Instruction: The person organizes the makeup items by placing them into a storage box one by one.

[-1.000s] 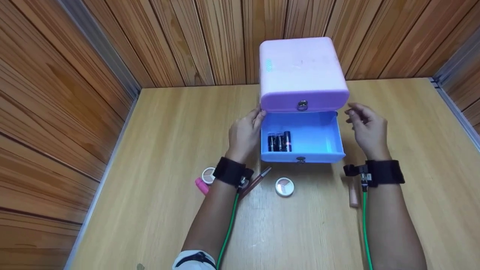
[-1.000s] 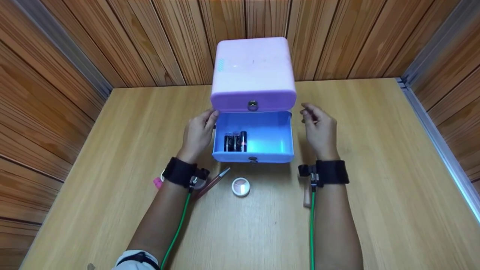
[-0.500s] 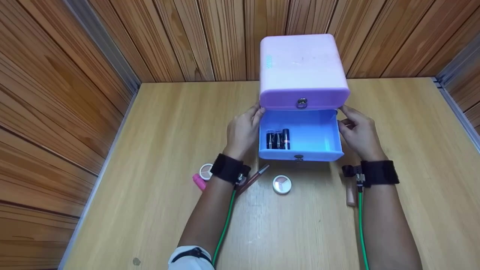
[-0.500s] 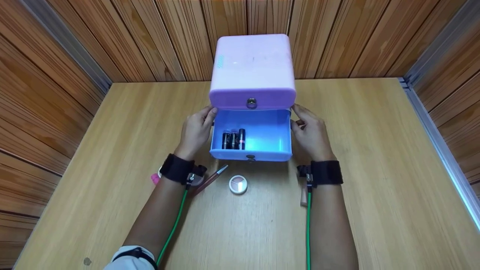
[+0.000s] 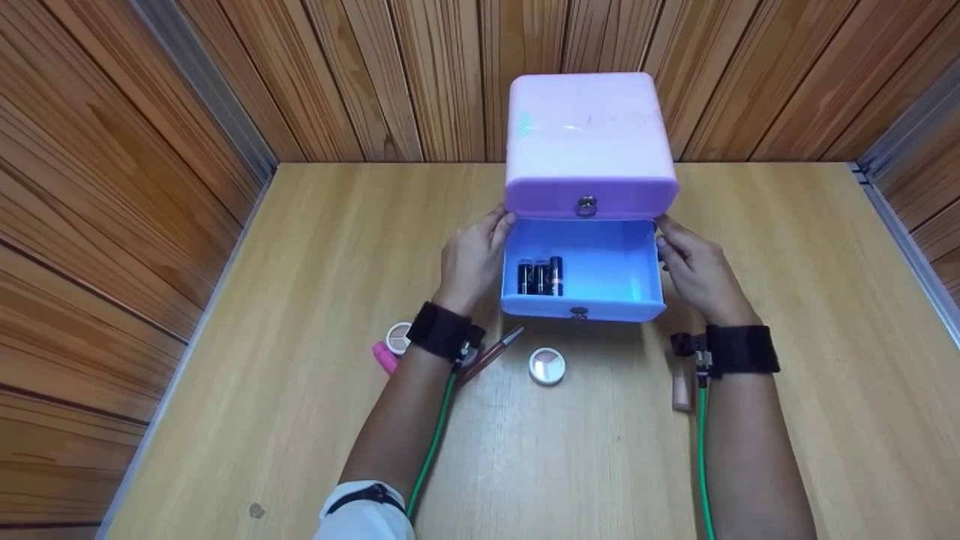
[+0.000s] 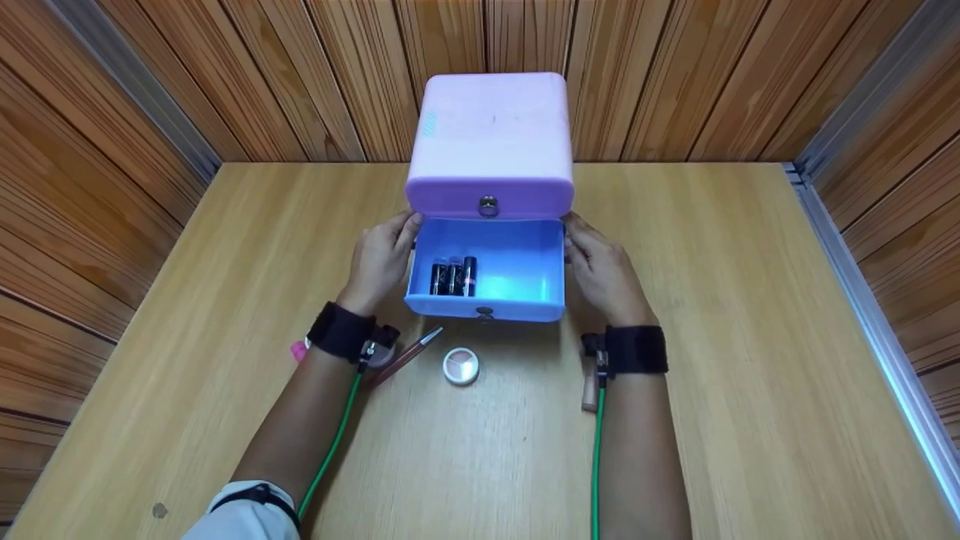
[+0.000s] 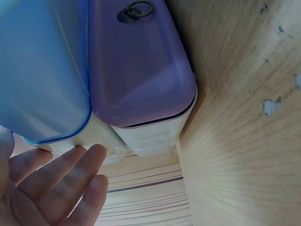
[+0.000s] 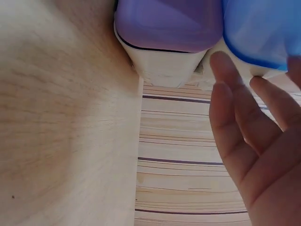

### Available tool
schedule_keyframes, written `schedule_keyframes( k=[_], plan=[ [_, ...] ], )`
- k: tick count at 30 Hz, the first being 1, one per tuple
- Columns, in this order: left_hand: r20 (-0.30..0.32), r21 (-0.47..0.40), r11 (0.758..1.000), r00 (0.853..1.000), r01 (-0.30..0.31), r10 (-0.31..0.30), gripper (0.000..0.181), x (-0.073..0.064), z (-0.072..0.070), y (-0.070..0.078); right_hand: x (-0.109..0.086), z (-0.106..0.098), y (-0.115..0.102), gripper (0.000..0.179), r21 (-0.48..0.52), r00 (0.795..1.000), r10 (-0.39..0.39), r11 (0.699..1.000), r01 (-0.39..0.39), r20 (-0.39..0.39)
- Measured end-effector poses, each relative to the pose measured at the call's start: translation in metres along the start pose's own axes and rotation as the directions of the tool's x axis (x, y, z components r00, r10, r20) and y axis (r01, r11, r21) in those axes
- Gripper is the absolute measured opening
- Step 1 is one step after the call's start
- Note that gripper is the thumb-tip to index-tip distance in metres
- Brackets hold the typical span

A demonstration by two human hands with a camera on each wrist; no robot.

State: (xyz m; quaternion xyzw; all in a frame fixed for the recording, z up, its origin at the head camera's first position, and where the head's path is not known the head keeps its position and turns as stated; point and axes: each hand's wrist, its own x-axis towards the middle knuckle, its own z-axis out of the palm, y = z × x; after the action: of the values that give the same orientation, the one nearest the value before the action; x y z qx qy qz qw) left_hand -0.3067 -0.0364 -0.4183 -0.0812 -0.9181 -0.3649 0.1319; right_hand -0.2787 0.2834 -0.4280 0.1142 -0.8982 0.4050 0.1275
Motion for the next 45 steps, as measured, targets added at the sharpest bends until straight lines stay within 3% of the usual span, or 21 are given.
schedule_keyframes(
  k=[3,6,9,14,18,27,31,34,36,40,45],
  plan=[
    [0.001,0.009,1.0,1.0,-0.001,0.001,0.059,-0.002,-0.001,-0.006,0.002,0.012,0.0,0.037,-0.039,0.992,-0.077,0.997,0.073,-0.097],
    [-0.003,0.01,1.0,1.0,-0.009,0.009,0.057,-0.006,-0.002,-0.013,0.002,0.026,0.0,0.031,-0.087,0.965,-0.153,0.987,0.137,-0.213],
    [0.01,0.027,1.0,1.0,-0.001,0.0,0.057,-0.011,-0.005,-0.021,0.002,0.039,-0.002,0.028,-0.108,0.941,-0.188,0.981,0.163,-0.281],
    [0.063,0.075,0.997,0.997,0.029,-0.034,0.061,-0.018,-0.02,-0.032,0.004,0.054,-0.009,0.026,-0.059,0.937,-0.166,0.986,0.155,-0.307],
    [0.11,0.099,0.995,0.994,-0.011,0.0,0.061,-0.024,-0.035,-0.039,0.004,0.059,-0.012,0.025,-0.046,0.929,-0.152,0.988,0.145,-0.339],
    [0.042,0.118,0.992,0.998,-0.041,0.037,0.056,-0.048,-0.072,-0.052,0.01,0.055,-0.012,0.025,-0.05,0.905,-0.164,0.986,0.157,-0.392],
    [0.03,0.148,0.988,0.998,-0.054,0.05,0.05,-0.059,-0.086,-0.053,0.011,0.045,-0.003,0.031,0.017,0.939,-0.099,0.994,0.111,-0.329],
    [0.025,0.161,0.985,0.998,-0.068,0.065,0.042,-0.07,-0.093,-0.056,0.009,0.037,0.008,0.038,0.043,0.976,-0.026,0.998,0.036,-0.216],
    [0.026,0.175,0.982,0.997,-0.077,0.073,0.037,-0.078,-0.096,-0.057,0.007,0.033,0.013,0.042,0.035,0.99,0.007,0.999,-0.002,-0.142],
    [0.018,0.223,0.969,0.994,-0.11,0.109,0.03,-0.095,-0.096,-0.061,0.006,0.029,0.02,0.044,0.04,0.999,0.032,0.999,-0.03,-0.042],
    [0.036,0.302,0.946,0.993,-0.116,0.11,0.024,-0.114,-0.092,-0.064,0.004,0.027,0.021,0.036,0.026,0.999,0.041,0.999,-0.041,-0.008]
  ],
)
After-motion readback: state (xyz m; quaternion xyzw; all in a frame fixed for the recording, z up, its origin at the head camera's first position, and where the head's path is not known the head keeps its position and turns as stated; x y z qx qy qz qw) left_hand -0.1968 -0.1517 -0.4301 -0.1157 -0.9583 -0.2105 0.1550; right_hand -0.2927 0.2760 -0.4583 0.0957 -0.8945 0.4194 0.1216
